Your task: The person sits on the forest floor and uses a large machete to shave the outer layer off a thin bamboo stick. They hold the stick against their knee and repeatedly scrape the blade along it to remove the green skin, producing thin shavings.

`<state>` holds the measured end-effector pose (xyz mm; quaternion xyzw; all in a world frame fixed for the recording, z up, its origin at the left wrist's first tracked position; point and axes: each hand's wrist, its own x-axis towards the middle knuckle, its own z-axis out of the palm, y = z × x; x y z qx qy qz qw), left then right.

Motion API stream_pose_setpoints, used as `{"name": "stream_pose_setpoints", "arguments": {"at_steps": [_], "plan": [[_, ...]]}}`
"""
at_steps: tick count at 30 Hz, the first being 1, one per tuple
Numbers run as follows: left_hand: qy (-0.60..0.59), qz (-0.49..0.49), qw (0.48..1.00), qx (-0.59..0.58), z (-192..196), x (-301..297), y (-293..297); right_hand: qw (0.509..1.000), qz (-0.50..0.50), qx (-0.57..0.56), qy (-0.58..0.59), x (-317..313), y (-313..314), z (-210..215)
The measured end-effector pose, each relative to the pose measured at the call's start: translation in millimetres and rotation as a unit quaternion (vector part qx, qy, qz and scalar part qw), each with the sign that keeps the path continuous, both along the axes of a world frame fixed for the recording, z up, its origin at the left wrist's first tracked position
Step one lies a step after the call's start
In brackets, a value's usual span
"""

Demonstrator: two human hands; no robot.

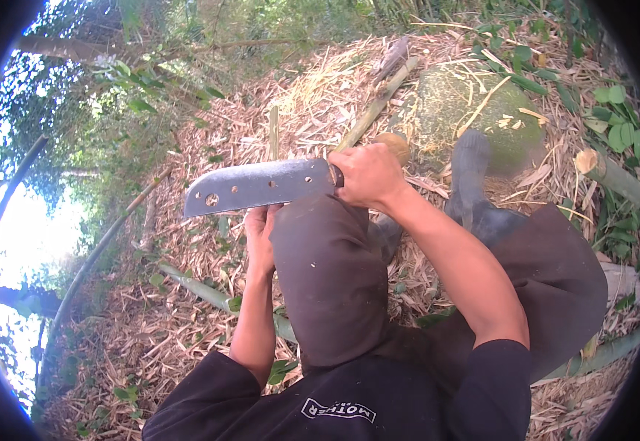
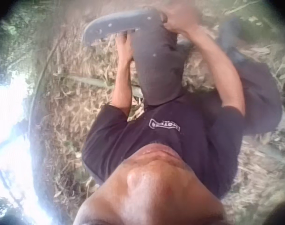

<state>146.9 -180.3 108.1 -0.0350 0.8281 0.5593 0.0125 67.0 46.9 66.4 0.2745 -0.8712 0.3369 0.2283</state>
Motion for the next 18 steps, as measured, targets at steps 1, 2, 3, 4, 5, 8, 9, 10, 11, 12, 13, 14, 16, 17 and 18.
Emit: {"name": "stream_pose_setpoints", "arguments": {"at_steps": [1,2,3,4,5,8,9,10,11,12,13,14,16,17,18], "plan": [[0.021,-0.001,1.0,0.015,-6,-2,1,1.0,-0.003,-0.011,0.006,1,0,0],[0.041,-0.001,0.999,0.029,-8,-4,2,1.0,-0.004,-0.023,0.012,2,1,0],[0.06,-0.012,0.998,-0.011,-11,-1,4,0.999,-0.012,-0.03,0.014,2,4,-2],[0.078,-0.022,0.995,-0.051,-12,10,3,0.999,-0.02,-0.038,0.016,4,8,-4],[0.097,-0.032,0.991,-0.091,-13,23,0,0.998,-0.026,-0.046,0.017,5,12,-7],[0.029,-0.128,0.982,-0.138,-19,66,-25,0.998,-0.041,-0.005,-0.046,7,18,-8],[0.038,-0.123,0.984,-0.125,-22,76,-27,0.999,-0.033,-0.013,-0.032,6,16,-10],[0.046,-0.118,0.986,-0.111,-24,83,-29,0.999,-0.024,-0.02,-0.018,5,16,-13],[0.048,-0.1,0.99,-0.09,-28,83,-29,1.0,-0.016,-0.026,-0.004,4,16,-16],[0.049,-0.083,0.993,-0.069,-31,84,-28,0.999,-0.019,-0.026,-0.007,5,15,-18],[0.049,-0.047,0.997,-0.044,-33,70,-28,0.999,-0.017,-0.029,-0.004,3,12,-17],[0.05,-0.021,0.998,-0.023,-32,58,-26,0.999,-0.017,-0.03,-0.002,2,8,-16],[0.054,0.019,0.998,0.019,-34,31,-18,1.0,-0.013,-0.024,-0.007,0,3,-15],[0.056,0.032,0.997,0.038,-34,22,-15,1.0,-0.016,-0.024,0.001,0,0,-14],[0.05,0.025,0.997,0.057,-38,16,-14,0.999,-0.021,-0.024,0.009,1,-3,-14]]}}
